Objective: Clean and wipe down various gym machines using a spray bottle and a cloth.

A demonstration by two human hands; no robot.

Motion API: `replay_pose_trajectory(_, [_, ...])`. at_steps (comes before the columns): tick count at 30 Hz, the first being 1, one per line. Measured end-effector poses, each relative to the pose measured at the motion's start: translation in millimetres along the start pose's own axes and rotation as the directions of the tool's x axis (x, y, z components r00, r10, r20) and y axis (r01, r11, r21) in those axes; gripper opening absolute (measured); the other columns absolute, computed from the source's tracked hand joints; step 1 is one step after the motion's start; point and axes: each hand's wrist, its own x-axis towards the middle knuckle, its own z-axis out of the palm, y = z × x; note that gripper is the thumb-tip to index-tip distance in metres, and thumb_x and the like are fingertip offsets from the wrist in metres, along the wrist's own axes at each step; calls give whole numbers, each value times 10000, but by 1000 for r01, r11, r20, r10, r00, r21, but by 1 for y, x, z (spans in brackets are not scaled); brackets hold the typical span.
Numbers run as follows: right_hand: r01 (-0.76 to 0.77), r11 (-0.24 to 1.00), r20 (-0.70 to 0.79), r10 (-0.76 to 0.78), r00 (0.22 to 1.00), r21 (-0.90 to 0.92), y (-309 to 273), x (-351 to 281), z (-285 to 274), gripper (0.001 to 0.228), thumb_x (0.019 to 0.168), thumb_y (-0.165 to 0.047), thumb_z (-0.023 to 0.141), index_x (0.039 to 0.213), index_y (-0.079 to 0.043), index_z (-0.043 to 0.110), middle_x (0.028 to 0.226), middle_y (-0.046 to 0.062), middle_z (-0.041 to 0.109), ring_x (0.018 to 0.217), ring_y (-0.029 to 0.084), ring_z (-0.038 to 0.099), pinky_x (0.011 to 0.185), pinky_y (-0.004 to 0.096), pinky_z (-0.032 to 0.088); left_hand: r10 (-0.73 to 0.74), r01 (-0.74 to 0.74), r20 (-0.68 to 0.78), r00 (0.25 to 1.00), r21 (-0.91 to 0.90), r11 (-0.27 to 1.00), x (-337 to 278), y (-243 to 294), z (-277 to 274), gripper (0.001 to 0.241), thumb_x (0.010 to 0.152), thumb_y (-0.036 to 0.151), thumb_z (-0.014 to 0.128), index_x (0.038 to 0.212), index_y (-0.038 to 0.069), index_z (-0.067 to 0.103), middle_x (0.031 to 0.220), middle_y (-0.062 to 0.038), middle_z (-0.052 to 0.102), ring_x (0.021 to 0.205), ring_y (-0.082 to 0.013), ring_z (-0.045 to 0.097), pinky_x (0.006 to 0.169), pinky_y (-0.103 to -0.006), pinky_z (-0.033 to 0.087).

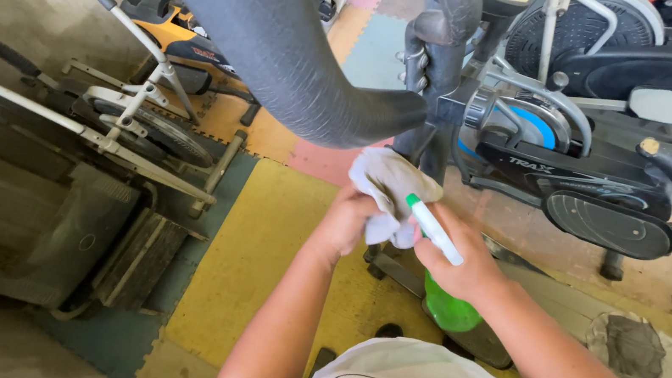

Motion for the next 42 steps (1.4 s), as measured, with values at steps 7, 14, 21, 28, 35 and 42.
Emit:
replay_pose_trajectory(7, [161, 986, -181, -150, 972, 46, -34, 1, -22, 385, 829, -48, 582, 1213, -56, 606, 1062, 94, 721, 982, 267, 716, 875, 371, 546, 573, -562, -136, 808, 112, 819, -20, 43, 33, 288, 951, -11, 607, 1238, -3, 620, 1105, -83, 671, 941, -153, 618, 830, -305, 492])
replay_pose_trajectory(14, [298, 950, -229, -312, 922, -93, -67, 5, -34, 444, 831, -26, 582, 1274, -48, 609, 1128, 128, 691, 1011, 303, 694, 896, 370, 536, 852, -825, 101, 513, 333, 457, -33, 91, 107, 227, 1031, -6, 605, 1257, -15, 620, 1171, -71, 647, 1040, -130, 626, 948, -265, 517])
replay_pose_trajectory(21, [306, 951, -256, -307, 917, -43, -62, 14, -36, 410, 856, -21, 572, 1265, -40, 603, 1173, 129, 705, 1080, 290, 718, 934, 355, 547, 845, -827, 104, 524, 298, 476, 29, 62, 73, 287, 959, -24, 607, 1241, -33, 657, 1270, -87, 658, 1183, -191, 627, 1094, -335, 487])
replay_pose_trajectory(28, [261, 965, -269, -247, 931, 16, -34, 13, -32, 454, 858, -23, 567, 1312, -31, 577, 1195, 119, 711, 1114, 269, 710, 965, 362, 530, 725, -631, 77, 684, 561, 536, 91, 12, 33, 386, 856, -16, 552, 1227, -32, 659, 1223, -123, 672, 1150, -254, 621, 1041, -358, 477])
replay_pose_trajectory(35, [121, 993, -295, -117, 948, -2, -8, 15, -32, 443, 851, -25, 575, 1292, -46, 593, 1178, 119, 727, 1076, 273, 723, 925, 355, 542, 609, -368, 7, 793, 802, 470, 89, 2, 24, 332, 831, 30, 551, 1136, 10, 679, 1032, -210, 717, 1012, -366, 697, 943, -418, 528])
replay_pose_trajectory(42, [111, 993, -288, -93, 953, 46, 24, 16, -35, 469, 852, -27, 571, 1321, -30, 570, 1200, 109, 730, 1110, 252, 711, 956, 352, 530, 646, -188, 9, 763, 960, 208, 60, 13, 27, 281, 820, 49, 612, 1090, 39, 690, 1036, -279, 696, 981, -494, 644, 868, -544, 505])
